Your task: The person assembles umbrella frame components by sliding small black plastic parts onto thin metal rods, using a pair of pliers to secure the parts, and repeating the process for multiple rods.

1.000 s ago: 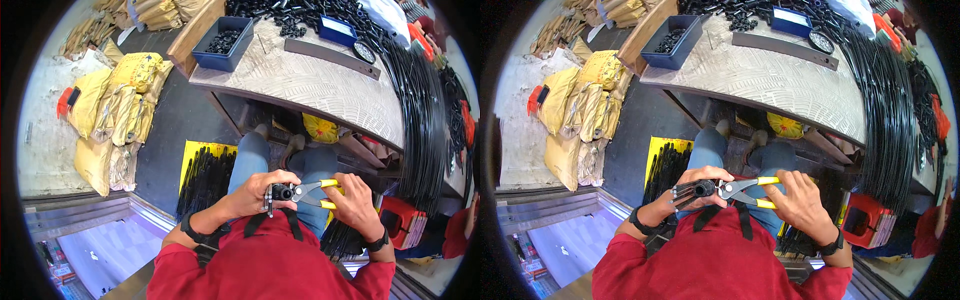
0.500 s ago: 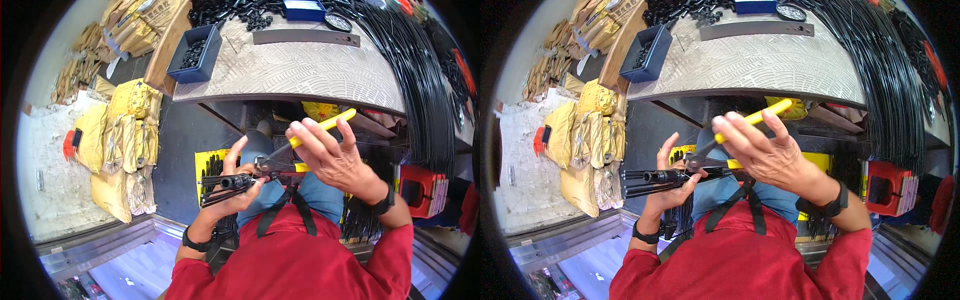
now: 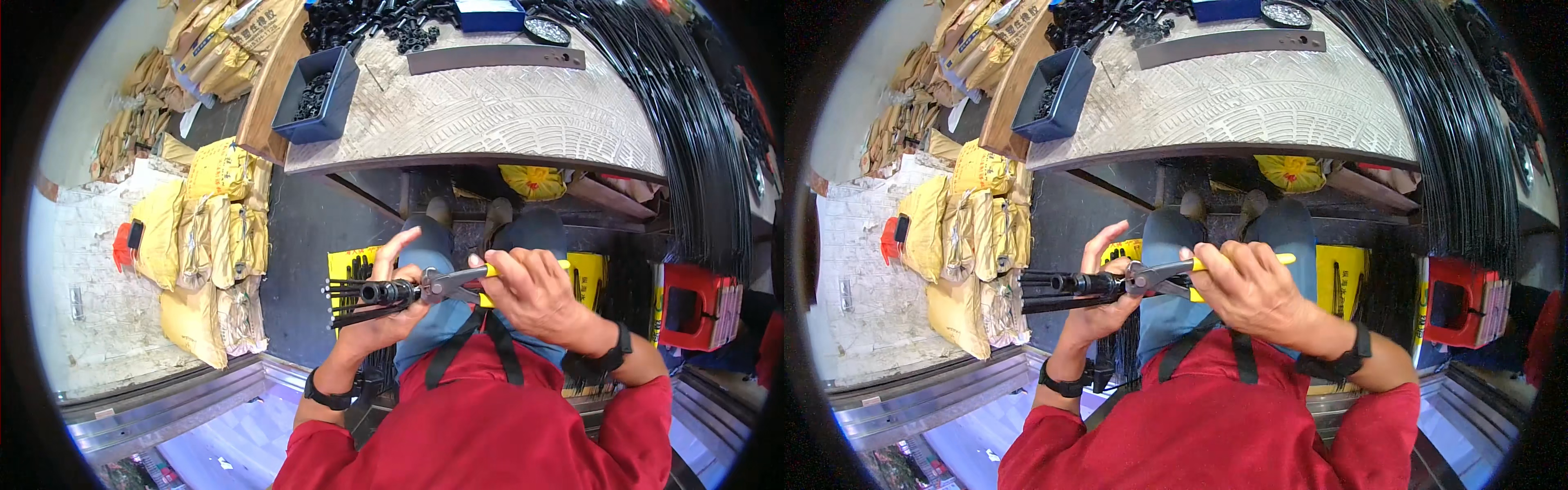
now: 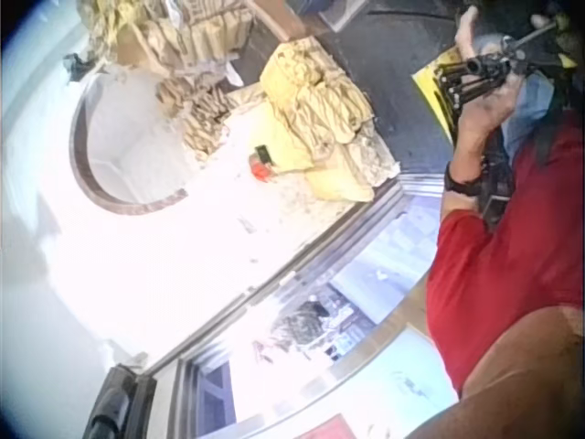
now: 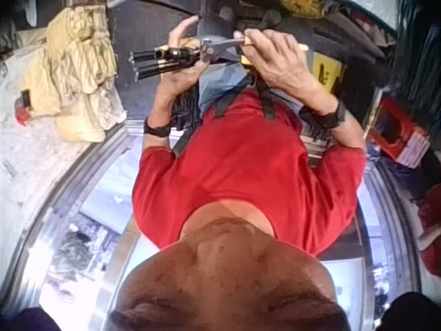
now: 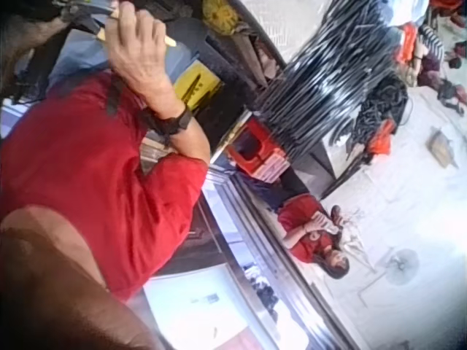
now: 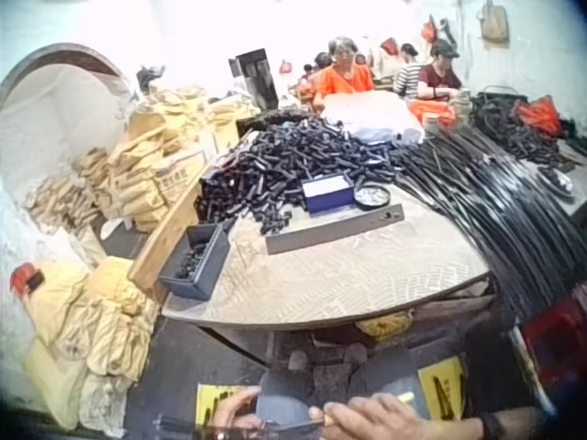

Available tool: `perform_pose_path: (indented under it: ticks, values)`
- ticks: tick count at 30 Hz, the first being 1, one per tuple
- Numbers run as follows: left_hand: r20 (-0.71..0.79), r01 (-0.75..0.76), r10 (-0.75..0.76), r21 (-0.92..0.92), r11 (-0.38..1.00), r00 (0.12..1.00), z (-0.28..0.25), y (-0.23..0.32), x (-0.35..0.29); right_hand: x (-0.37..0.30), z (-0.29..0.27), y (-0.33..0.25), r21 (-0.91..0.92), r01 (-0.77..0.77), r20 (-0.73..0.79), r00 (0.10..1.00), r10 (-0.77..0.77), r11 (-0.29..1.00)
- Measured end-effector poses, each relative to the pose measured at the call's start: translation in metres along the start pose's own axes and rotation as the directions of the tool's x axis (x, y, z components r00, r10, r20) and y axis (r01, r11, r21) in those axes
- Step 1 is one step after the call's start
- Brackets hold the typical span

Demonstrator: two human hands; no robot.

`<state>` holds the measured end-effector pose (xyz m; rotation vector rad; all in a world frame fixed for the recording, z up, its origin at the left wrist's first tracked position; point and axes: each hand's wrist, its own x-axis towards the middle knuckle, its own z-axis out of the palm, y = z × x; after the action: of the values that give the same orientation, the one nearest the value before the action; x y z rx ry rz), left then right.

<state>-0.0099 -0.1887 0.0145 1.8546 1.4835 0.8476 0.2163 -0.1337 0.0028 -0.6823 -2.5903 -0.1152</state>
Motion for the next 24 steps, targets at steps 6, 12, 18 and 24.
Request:
perform_pose_path:
  ticks: [6, 12, 18, 24]
  values:
    - [0.157, -0.145, 0.260, -0.516, 0.844, 0.953, 0.000, -0.002, 0.003, 0.008, -0.017, 0.051, 0.585, -0.793, 0.571, 0.552, -0.607, -0.170]
    - [-0.171, -0.131, 0.076, -0.338, 0.932, 0.982, 0.014, 0.000, -0.005, 0.013, -0.031, 0.031, 0.677, -0.044, 0.172, 0.980, -0.100, 0.734]
    - [0.137, -0.225, 0.345, -0.533, 0.815, 0.928, 0.002, -0.011, 0.008, -0.001, -0.033, 0.044, 0.362, -0.868, 0.599, 0.495, -0.629, -0.339]
    - [-0.079, -0.070, 0.032, -0.541, 0.838, 0.996, 0.019, -0.012, -0.009, 0.013, -0.042, 0.021, 0.393, -0.042, 0.366, 0.923, -0.114, 0.918]
